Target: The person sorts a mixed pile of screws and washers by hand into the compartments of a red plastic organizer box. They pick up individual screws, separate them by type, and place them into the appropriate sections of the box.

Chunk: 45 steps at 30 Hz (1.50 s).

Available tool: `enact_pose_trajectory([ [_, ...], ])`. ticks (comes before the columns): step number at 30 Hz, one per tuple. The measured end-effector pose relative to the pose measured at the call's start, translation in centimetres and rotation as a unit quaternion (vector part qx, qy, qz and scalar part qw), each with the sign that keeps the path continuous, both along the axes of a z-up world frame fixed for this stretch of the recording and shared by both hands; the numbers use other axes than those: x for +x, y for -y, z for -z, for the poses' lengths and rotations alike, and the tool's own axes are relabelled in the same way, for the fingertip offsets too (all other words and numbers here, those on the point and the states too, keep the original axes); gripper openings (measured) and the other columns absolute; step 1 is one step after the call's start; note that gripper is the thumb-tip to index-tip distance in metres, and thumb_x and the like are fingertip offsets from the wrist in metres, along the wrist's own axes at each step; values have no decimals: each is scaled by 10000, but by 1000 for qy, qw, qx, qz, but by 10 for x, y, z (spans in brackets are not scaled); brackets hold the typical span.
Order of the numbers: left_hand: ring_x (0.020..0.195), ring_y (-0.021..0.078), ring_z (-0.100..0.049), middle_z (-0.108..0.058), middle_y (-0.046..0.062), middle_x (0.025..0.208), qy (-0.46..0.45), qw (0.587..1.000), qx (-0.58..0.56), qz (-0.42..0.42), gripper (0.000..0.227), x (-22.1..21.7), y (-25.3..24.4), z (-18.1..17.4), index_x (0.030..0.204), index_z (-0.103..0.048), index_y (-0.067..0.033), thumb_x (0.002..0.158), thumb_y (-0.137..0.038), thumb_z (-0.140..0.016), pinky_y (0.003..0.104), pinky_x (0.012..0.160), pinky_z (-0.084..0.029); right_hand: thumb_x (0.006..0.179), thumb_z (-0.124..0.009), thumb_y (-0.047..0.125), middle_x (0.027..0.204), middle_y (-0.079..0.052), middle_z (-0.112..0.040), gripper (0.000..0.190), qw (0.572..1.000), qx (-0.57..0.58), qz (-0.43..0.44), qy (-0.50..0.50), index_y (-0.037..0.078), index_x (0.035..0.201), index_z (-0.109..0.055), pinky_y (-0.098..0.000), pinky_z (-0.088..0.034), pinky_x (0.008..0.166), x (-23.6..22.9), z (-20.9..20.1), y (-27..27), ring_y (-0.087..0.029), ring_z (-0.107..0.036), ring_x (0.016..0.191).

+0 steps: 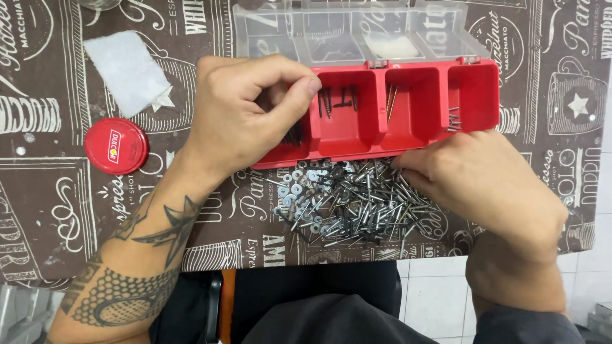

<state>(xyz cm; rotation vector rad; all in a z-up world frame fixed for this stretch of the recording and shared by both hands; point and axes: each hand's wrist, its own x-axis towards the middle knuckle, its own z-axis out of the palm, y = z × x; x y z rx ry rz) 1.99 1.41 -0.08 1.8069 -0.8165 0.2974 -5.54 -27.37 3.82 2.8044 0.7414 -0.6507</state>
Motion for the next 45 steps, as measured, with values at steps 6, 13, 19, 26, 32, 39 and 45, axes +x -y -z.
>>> enact_pose_trajectory([
  [6,556,104,-529,-629,23,652,11,1000,2,6,164,1,0,-2,865,-743,0,1017,24,-685,256,545,-398,1000,-630,230,594,2,-549,311,998,30,-34,41,157,703,-574,-438,-458,394,-2,7,-11,-240,-522,512],
  [13,544,95,-564,-675,30,666,15,1000,-5,9,154,1,-1,-2,863,-757,-10,992,24,-680,230,504,-423,872,-658,17,498,56,-510,337,995,-16,-40,88,199,619,-527,-415,-418,373,-13,9,-15,-179,-434,421],
  [19,477,235,-635,-623,72,524,-50,998,-31,-26,99,6,3,-2,875,-787,-117,913,-76,-706,315,463,-490,847,-666,229,527,63,-657,148,989,-39,-31,137,276,717,-718,-365,-550,473,-10,19,-17,-210,-701,501],
  [26,438,75,-381,-391,-13,412,-158,984,-68,35,181,11,-9,6,704,-687,-98,877,-121,-739,251,418,-347,804,-672,155,559,9,-695,125,992,-27,-17,120,207,723,-751,-384,-540,481,-16,31,-16,-246,-725,535],
  [32,436,39,-247,-326,-78,391,-373,890,-82,250,451,14,-33,14,493,-477,-119,882,-72,-701,218,358,-237,799,-660,136,594,-32,-714,133,990,8,-18,140,195,728,-756,-396,-541,494,-18,55,-7,-269,-737,565],
  [39,403,77,-336,-383,-45,487,-481,731,-33,482,507,23,-56,32,574,-408,-154,906,-119,-790,245,362,-234,934,-616,4,615,67,-624,176,1000,-6,1,4,126,823,-681,-307,-513,468,-11,35,-17,-94,-572,508],
  [45,552,87,-427,-487,-25,629,-150,985,-83,-32,361,11,-28,10,685,-511,-140,1014,-255,-604,231,488,-389,909,-534,145,649,-28,-594,161,995,43,43,-81,86,763,-566,-404,-472,479,0,3,-11,-216,-564,538],
])
